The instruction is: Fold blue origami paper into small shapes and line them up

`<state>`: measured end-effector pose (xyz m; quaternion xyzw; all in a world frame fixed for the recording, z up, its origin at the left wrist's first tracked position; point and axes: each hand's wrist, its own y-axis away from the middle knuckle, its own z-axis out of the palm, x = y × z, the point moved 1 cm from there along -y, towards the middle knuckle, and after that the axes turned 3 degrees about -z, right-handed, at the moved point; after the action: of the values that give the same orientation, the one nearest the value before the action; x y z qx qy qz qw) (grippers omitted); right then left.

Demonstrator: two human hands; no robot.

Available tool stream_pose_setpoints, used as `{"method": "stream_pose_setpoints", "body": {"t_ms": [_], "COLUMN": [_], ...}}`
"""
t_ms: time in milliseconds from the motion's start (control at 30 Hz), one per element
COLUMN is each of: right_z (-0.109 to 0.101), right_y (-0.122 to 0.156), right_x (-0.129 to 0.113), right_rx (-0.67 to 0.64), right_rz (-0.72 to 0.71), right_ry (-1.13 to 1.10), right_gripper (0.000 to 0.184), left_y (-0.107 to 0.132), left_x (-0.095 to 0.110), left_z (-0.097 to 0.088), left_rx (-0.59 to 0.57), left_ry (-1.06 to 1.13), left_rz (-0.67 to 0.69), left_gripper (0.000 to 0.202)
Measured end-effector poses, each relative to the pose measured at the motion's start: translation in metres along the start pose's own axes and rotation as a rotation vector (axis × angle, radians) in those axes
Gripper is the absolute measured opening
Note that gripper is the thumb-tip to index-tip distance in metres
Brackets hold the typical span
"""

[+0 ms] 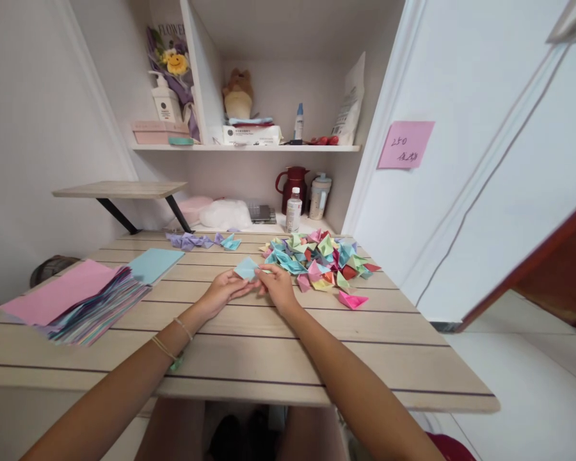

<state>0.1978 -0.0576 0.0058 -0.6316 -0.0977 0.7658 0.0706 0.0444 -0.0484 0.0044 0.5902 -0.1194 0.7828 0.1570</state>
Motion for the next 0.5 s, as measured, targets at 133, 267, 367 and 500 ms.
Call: {"method": "stream_pose_setpoints", "body": {"t_ms": [133, 267, 367, 500], "right_z": [0.001, -0.003, -0.007, -0.009], "right_y": [0.0, -0.003, -0.004, -0.004], "right_x": [-0.001, -0.001, 0.0, 0.0], "right_rx": [-0.07, -0.092, -0.125, -0.178], "right_rz": [0.048, 0.055, 0.058, 0.061], "right_ry": [-0.114, -0.122, -0.127, -0.149], "right_gripper": [0.033, 0.03, 0.027, 0.026], "left_y": [0.0, 0.0, 0.001, 0.0], "left_x": [-0.001, 0.008, 0.013, 0.012], "left_z": [-0.001, -0.004, -0.005, -0.006], "left_rx": [0.06, 0.147, 0.174, 0.153], "left_ry": [-0.254, -0.223, -0.104, -0.02], "left_rz": [0.062, 0.117, 0.117, 0.092], "left_gripper": [0.029, 0.035, 0.039, 0.034]}}
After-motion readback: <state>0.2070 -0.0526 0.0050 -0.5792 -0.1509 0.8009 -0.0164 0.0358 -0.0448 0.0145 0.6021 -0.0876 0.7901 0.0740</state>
